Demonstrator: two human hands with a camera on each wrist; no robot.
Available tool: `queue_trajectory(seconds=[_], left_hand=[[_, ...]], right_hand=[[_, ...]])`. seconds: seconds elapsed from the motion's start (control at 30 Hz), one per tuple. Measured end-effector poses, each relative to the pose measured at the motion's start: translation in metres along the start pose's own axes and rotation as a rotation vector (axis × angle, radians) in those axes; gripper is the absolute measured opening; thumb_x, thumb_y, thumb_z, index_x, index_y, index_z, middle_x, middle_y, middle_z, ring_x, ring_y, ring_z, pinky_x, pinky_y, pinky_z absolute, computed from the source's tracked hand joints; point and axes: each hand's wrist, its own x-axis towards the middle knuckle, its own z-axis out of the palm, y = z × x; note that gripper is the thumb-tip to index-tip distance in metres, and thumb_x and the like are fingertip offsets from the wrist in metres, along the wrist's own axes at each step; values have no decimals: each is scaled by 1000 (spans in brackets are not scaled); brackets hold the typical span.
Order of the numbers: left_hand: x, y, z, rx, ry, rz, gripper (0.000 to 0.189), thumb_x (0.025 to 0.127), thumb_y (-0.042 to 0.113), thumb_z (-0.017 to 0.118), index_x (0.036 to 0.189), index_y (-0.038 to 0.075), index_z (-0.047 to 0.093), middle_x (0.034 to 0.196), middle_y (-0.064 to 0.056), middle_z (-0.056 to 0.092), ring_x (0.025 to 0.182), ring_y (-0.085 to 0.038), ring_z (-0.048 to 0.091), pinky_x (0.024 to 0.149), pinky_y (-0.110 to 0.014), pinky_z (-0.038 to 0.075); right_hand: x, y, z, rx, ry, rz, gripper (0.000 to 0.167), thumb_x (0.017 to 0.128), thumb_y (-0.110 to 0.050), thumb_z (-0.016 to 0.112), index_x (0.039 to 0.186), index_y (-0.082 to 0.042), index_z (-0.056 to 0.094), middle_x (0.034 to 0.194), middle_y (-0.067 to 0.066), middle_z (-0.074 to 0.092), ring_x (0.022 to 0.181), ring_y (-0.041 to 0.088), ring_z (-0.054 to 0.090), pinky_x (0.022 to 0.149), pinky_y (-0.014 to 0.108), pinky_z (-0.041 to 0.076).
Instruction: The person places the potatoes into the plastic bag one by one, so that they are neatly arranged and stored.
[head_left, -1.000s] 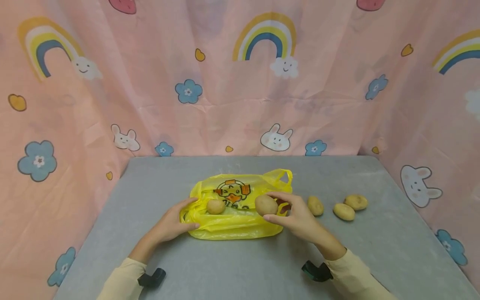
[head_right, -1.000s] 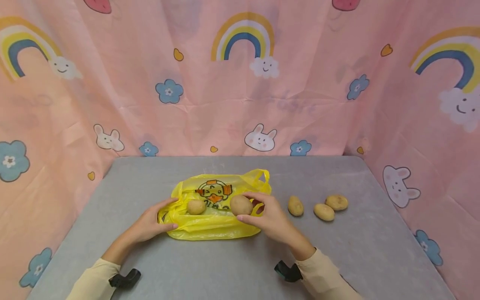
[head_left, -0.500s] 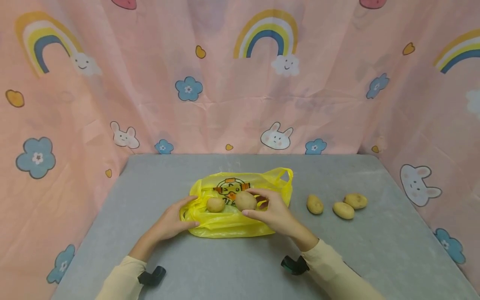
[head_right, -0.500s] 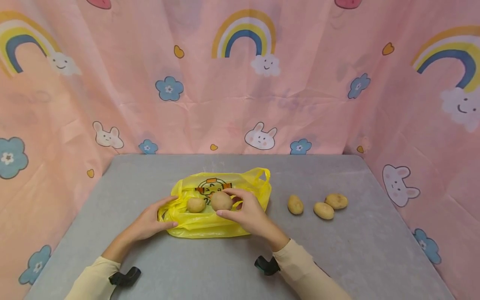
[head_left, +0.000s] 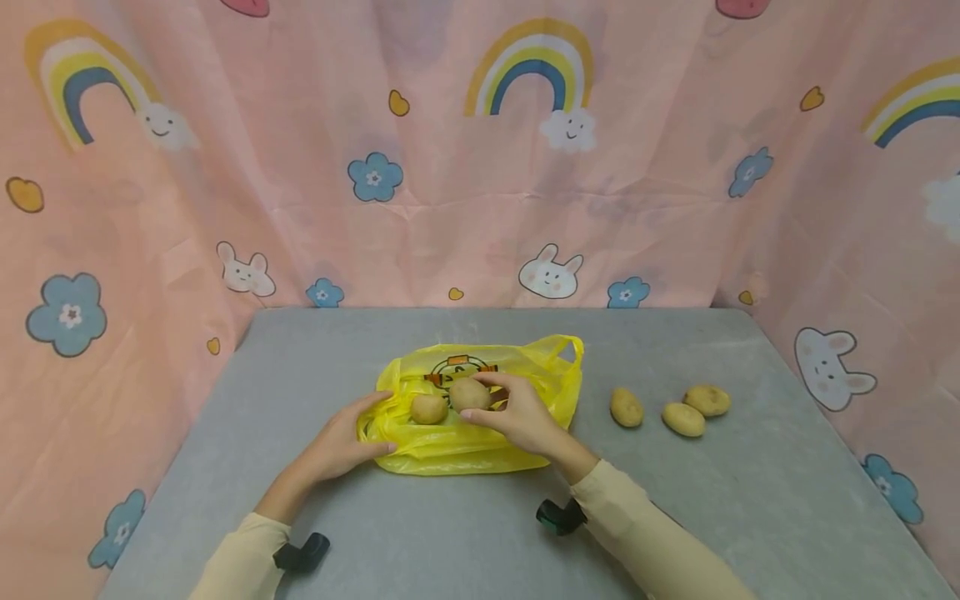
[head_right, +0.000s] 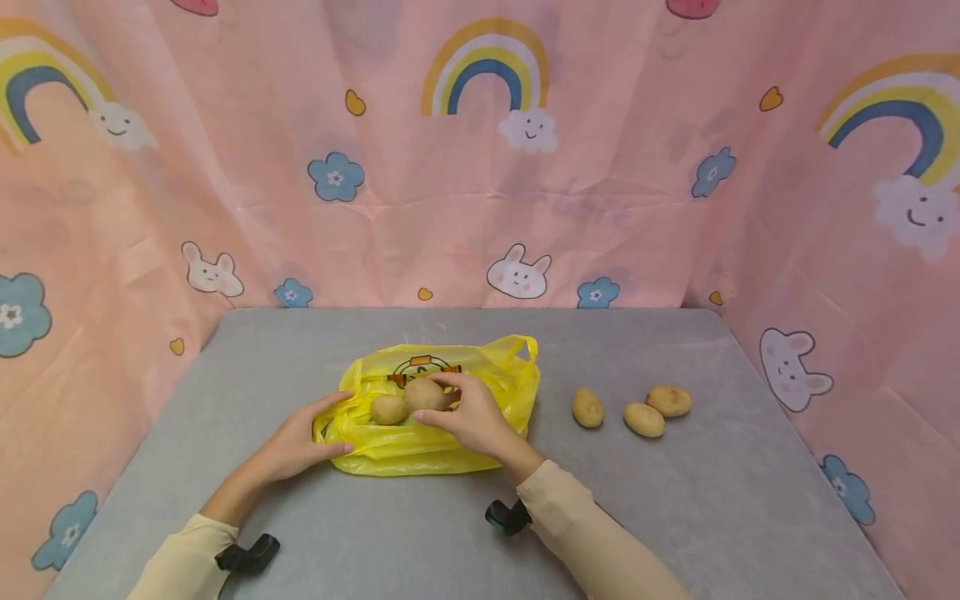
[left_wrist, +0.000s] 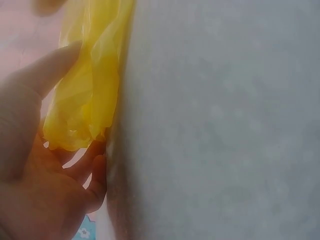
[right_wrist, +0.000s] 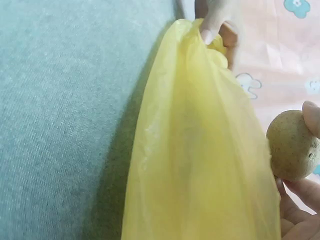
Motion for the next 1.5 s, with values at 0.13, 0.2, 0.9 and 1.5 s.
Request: queue_trajectory(seconds=[0.13,0.2,0.9,1.5], left_hand=[[1,1,-1,-2,2,-1,80,84,35,80,153,14,44,158,-20,43,147,-46,37,117,-68,30],[1,1,-1,-2,3,-3,80,84,35,81,152,14,45,158,-20,43,147,-46,37,117,-67,30],[5,3,-3,15,14,7,79,84,34,80,152,12,45,157,-20,44,146,-46,38,117,-67,31],[0,1,2,5,19,18,78,84,34,80,151,11,46,155,-22,46,145,-47,40,116,-67,32]], right_hand=[[5,5,4,-14,-9,13,60,88,-22,80,140,-3,58,132,16,65,100,24,68,73,28,59],[7,8,5,-19,-15,14,60,89,-23,79,140,-1,57,132,18,65,99,25,69,73,28,59],[22,20,16,-51,-8,73,59,87,-17,80,139,0,57,133,17,63,86,16,64,71,26,56],[24,33,26,-86,-18,116,59,86,-17,82,137,-1,59,134,19,60,90,18,64,75,29,57]])
